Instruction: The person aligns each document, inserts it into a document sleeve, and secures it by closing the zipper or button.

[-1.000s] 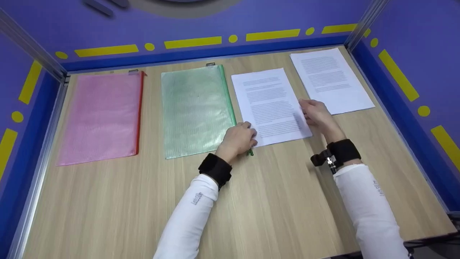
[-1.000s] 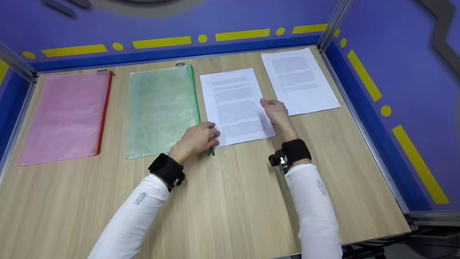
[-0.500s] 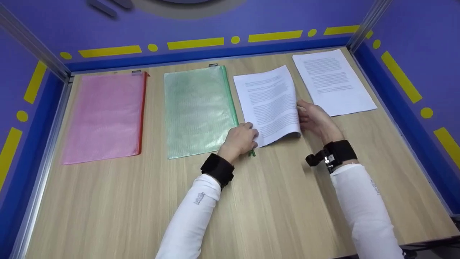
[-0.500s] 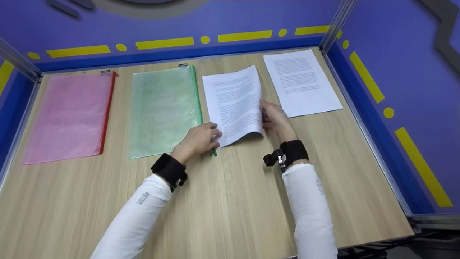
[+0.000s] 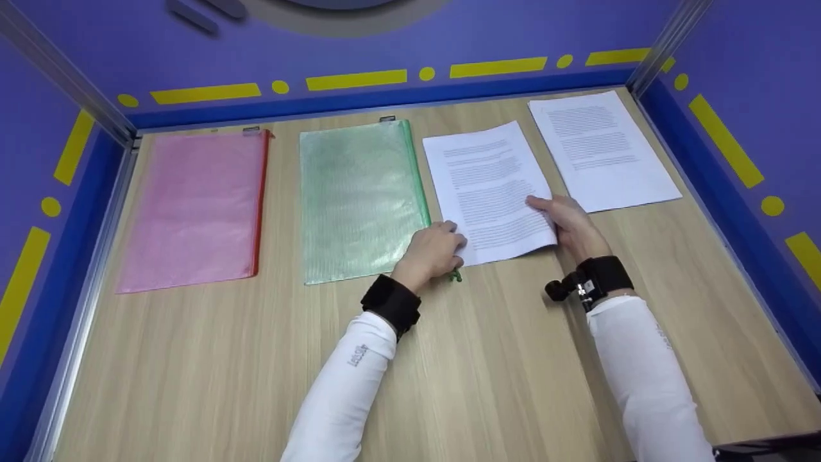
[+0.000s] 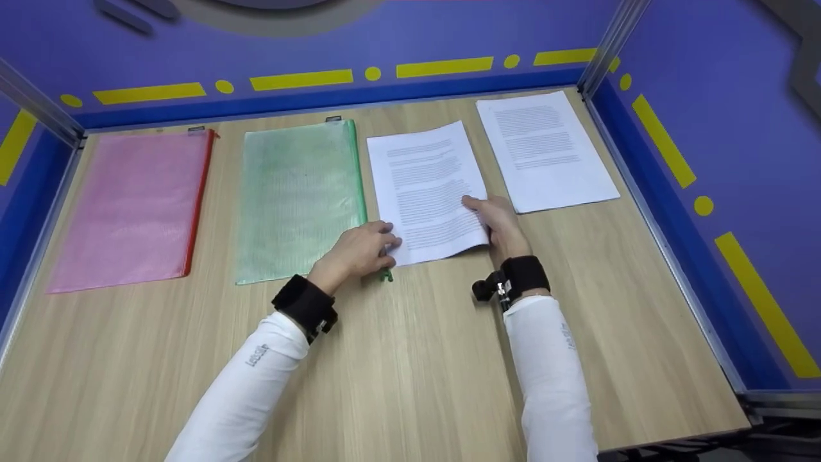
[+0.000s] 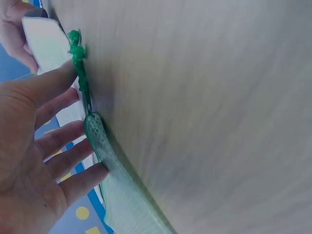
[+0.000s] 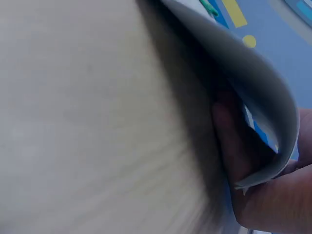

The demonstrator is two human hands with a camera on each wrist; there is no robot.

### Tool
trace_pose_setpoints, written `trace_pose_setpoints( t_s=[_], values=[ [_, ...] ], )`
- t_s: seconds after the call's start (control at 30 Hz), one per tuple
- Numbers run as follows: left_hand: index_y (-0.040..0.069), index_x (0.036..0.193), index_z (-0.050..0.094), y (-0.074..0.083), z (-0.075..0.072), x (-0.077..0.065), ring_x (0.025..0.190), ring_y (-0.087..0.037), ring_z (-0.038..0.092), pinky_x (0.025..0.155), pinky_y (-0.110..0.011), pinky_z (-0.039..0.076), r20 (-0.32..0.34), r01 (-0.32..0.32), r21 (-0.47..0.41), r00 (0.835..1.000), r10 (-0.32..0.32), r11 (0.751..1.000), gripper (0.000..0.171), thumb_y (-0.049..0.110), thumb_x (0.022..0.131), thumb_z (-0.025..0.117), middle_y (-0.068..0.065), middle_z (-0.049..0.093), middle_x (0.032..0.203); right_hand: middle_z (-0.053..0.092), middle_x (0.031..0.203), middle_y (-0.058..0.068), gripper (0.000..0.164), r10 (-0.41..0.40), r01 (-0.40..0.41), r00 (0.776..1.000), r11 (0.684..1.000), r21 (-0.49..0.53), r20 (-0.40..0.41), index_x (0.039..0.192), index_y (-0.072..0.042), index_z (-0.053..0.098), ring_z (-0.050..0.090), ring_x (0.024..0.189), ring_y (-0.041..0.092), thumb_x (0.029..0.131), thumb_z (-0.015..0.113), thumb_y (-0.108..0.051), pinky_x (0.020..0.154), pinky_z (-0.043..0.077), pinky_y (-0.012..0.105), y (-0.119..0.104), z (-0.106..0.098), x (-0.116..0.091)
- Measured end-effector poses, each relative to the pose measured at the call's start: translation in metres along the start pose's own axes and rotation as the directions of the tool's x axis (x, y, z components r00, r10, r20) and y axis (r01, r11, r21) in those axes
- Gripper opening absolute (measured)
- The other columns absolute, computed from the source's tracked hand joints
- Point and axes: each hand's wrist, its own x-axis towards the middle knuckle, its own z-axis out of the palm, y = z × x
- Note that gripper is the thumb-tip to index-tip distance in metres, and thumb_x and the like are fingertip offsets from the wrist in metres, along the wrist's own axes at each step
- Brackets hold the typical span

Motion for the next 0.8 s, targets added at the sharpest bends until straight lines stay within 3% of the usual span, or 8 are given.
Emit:
trace_pose_setpoints(
  t_s=[0.17, 0.3, 0.4, 0.53, 0.67, 0.8],
  values=[
    [0.019, 0.121, 0.070, -0.001, -0.001, 0.001, 0.116, -0.023, 0.060, 0.090, -0.039, 0.054, -0.007, 0.002, 0.011, 1.000, -0.002, 1.000, 0.032, 0.033, 0.092, 0.067, -0.005, 0.062, 0.131, 0.072, 0.081, -0.009, 0.048, -0.028, 0.024, 0.999, 0.992, -0.123, -0.029, 0.141, 0.001, 0.043, 0.069, 0.076, 0.006, 0.100, 0.057, -0.021, 0.071, 0.056, 0.022, 0.003, -0.011, -0.002],
    [0.020, 0.122, 0.070, 0.000, -0.001, 0.001, 0.121, -0.025, 0.058, 0.091, -0.042, 0.055, 0.003, 0.008, 0.006, 1.000, -0.008, 1.000, 0.032, 0.033, 0.093, 0.067, -0.005, 0.061, 0.134, 0.071, 0.080, -0.010, 0.051, -0.052, 0.046, 0.998, 0.985, -0.167, -0.030, 0.144, 0.006, 0.040, 0.069, 0.075, 0.005, 0.101, 0.054, -0.018, 0.071, 0.056, 0.022, 0.005, -0.015, -0.003],
    [0.019, 0.126, 0.068, 0.001, -0.002, 0.000, 0.128, -0.026, 0.056, 0.096, -0.044, 0.054, 0.007, 0.012, -0.002, 1.000, -0.012, 1.000, 0.035, 0.033, 0.094, 0.065, -0.006, 0.058, 0.141, 0.071, 0.079, -0.010, 0.051, -0.067, 0.061, 0.997, 0.985, -0.162, -0.034, 0.144, 0.007, 0.039, 0.069, 0.075, 0.005, 0.101, 0.053, -0.016, 0.070, 0.056, 0.022, 0.006, -0.015, -0.003],
    [0.015, 0.124, 0.068, -0.002, -0.002, -0.002, 0.125, -0.026, 0.059, 0.098, -0.041, 0.054, -0.018, -0.002, -0.045, 1.000, 0.001, 0.999, 0.034, 0.032, 0.096, 0.063, -0.007, 0.062, 0.136, 0.071, 0.077, -0.010, 0.043, -0.077, 0.072, 0.996, 0.990, -0.118, -0.043, 0.137, 0.005, 0.044, 0.069, 0.074, 0.005, 0.101, 0.054, -0.015, 0.069, 0.056, 0.022, 0.008, -0.015, -0.004],
    [0.011, 0.125, 0.067, -0.012, -0.003, -0.007, 0.125, -0.026, 0.060, 0.104, -0.039, 0.050, -0.085, -0.010, -0.143, 0.996, -0.002, 0.990, 0.034, 0.030, 0.098, 0.061, -0.008, 0.065, 0.133, 0.070, 0.077, -0.010, 0.032, -0.099, 0.094, 0.993, 0.993, -0.066, -0.070, 0.127, 0.002, 0.047, 0.068, 0.073, 0.005, 0.100, 0.055, -0.014, 0.068, 0.055, 0.020, 0.008, -0.013, -0.007],
    [0.010, 0.133, 0.062, -0.026, -0.007, -0.015, 0.129, -0.026, 0.058, 0.109, -0.038, 0.047, -0.168, 0.022, -0.260, 0.983, -0.068, 0.965, 0.039, 0.030, 0.099, 0.059, -0.009, 0.062, 0.139, 0.069, 0.079, -0.009, 0.037, -0.125, 0.124, 0.988, 0.992, -0.019, -0.090, 0.130, 0.004, 0.046, 0.067, 0.076, 0.005, 0.100, 0.056, -0.015, 0.070, 0.054, 0.020, 0.005, -0.006, -0.013]
  ],
)
